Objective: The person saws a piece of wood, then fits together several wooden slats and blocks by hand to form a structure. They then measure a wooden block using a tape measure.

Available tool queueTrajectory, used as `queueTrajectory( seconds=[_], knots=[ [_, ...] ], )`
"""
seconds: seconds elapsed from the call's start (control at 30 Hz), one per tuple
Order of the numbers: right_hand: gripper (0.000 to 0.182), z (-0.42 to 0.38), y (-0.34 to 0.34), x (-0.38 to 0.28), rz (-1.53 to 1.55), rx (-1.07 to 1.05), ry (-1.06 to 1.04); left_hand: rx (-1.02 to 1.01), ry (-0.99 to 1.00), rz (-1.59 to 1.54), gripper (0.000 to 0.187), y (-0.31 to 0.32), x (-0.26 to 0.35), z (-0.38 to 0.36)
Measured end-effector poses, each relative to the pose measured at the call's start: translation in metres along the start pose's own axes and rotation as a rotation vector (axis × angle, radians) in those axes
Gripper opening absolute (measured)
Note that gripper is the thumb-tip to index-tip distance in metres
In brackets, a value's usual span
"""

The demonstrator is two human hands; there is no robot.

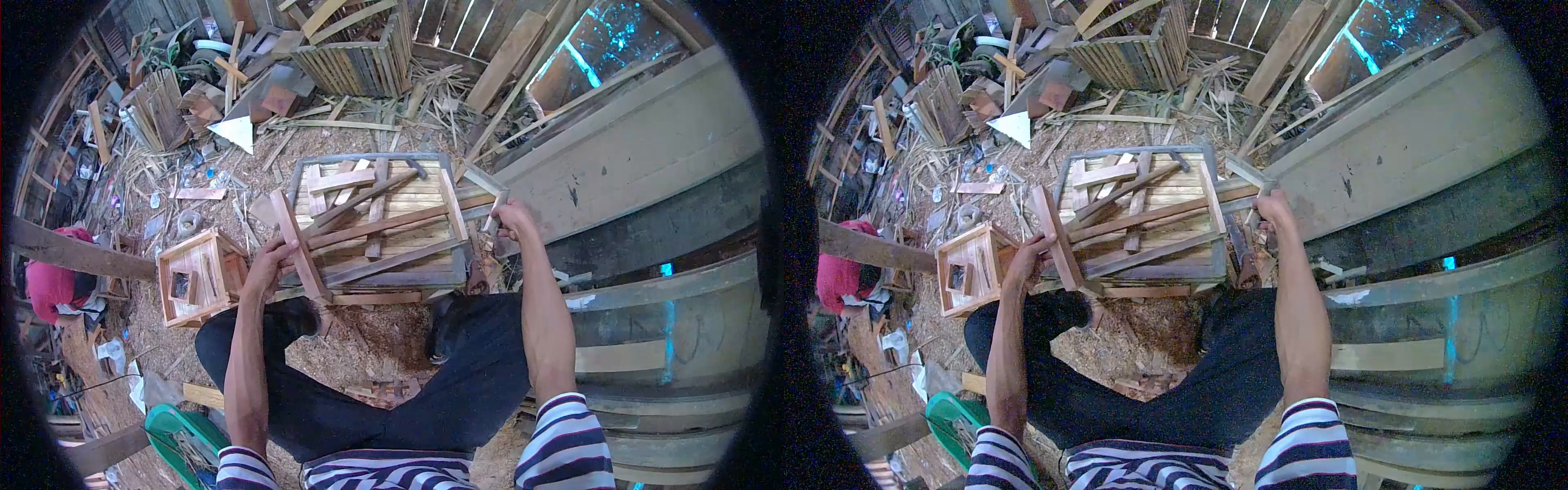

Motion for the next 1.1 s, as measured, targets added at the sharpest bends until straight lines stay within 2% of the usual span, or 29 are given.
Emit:
queueTrajectory(
  seconds=[0.1, 0.33, 0.6, 0.7, 0.8, 1.1],
  knots=[
    [0.025, -0.012, -0.001, 0.000, -0.092, -0.042, 0.089, 0.001, 0.001, 0.006, 0.038, 0.003, 0.000, 0.000],
    [0.028, 0.001, -0.006, 0.024, -0.050, -0.055, 0.053, -0.010, -0.011, 0.029, 0.044, 0.007, 0.003, 0.000],
    [0.015, -0.025, -0.013, 0.002, -0.071, -0.051, 0.024, -0.021, 0.011, -0.034, 0.045, 0.011, 0.010, -0.004],
    [0.015, -0.018, -0.005, 0.005, -0.034, -0.073, -0.019, 0.020, -0.006, -0.014, 0.045, 0.000, 0.004, 0.003],
    [0.016, -0.031, -0.009, 0.002, -0.108, -0.061, 0.062, -0.038, -0.038, 0.038, 0.043, -0.002, -0.004, 0.011],
    [0.019, -0.036, -0.010, 0.001, -0.153, -0.072, 0.053, -0.058, -0.043, 0.058, 0.045, -0.001, -0.007, 0.014]
  ],
)
Point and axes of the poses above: each hand's wrist, its own z-axis towards the middle knuckle, its own y-axis out of the palm, x = y × z, the point moved 10 cm from there along z, towards the middle knuckle, and after that the axes turned 7 degrees about -x, right-handed, at the moved point
